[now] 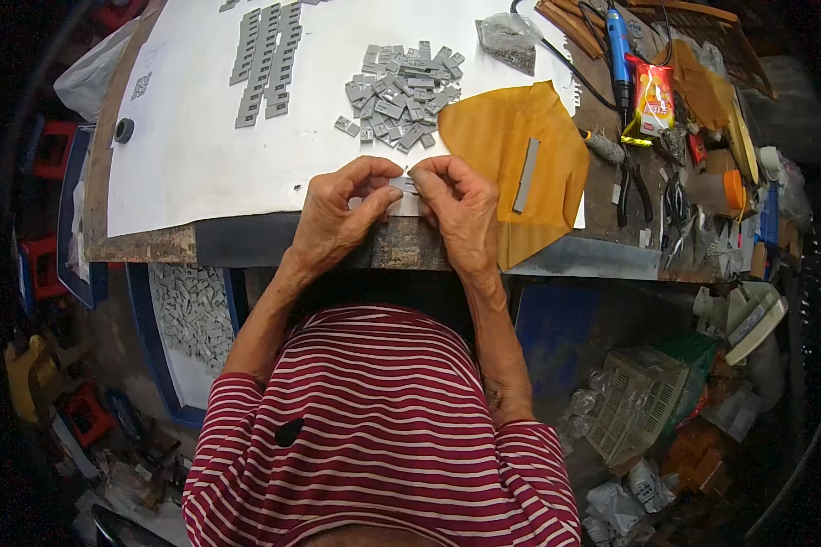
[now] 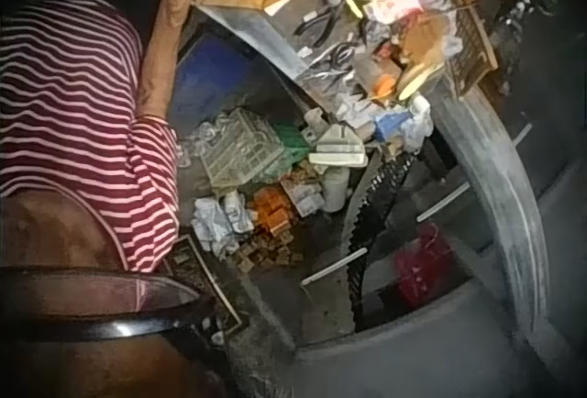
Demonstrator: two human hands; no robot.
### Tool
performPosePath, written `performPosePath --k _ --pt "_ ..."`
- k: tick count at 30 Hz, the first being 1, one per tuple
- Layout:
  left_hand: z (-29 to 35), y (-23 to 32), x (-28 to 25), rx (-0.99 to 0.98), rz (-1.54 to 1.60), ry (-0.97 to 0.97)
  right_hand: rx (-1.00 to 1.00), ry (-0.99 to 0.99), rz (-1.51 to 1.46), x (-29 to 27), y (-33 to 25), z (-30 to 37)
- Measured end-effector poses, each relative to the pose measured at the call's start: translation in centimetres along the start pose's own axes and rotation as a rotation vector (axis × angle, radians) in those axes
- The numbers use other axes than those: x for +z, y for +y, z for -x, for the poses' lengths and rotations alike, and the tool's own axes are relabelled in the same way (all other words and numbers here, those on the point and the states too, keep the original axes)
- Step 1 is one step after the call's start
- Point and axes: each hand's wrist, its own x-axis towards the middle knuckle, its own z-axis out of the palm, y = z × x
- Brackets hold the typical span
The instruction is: Sorting and inspecting small grey rectangular components on a workbench.
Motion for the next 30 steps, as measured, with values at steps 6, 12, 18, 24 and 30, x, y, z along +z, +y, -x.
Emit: performPosePath --k 6,12,18,24,30 --pt "0.2 -0.1 0.0 0.100 -0.101 0.070 -0.050 -0.079 -0.080 -0.4 0.6 0.2" --pt "0.1 -0.2 -0.4 0.167 -0.184 0.117 -0.056 -0.073 -0.032 0.2 0.7 0.0" --pt "0.0 0.1 -1.8 0.159 -0.258 0.131 -0.071 -0.070 0.001 1.1 0.8 -0.6" --pt "0.5 -0.6 -4.5 0.086 -0.297 0.214 -0.088 -0.004 0.092 1.1 1.4 -0.1" --pt "1.1 -1.7 -9.4 0.068 -0.382 0.446 -0.122 -0.034 0.079 1.0 1.2 1.0"
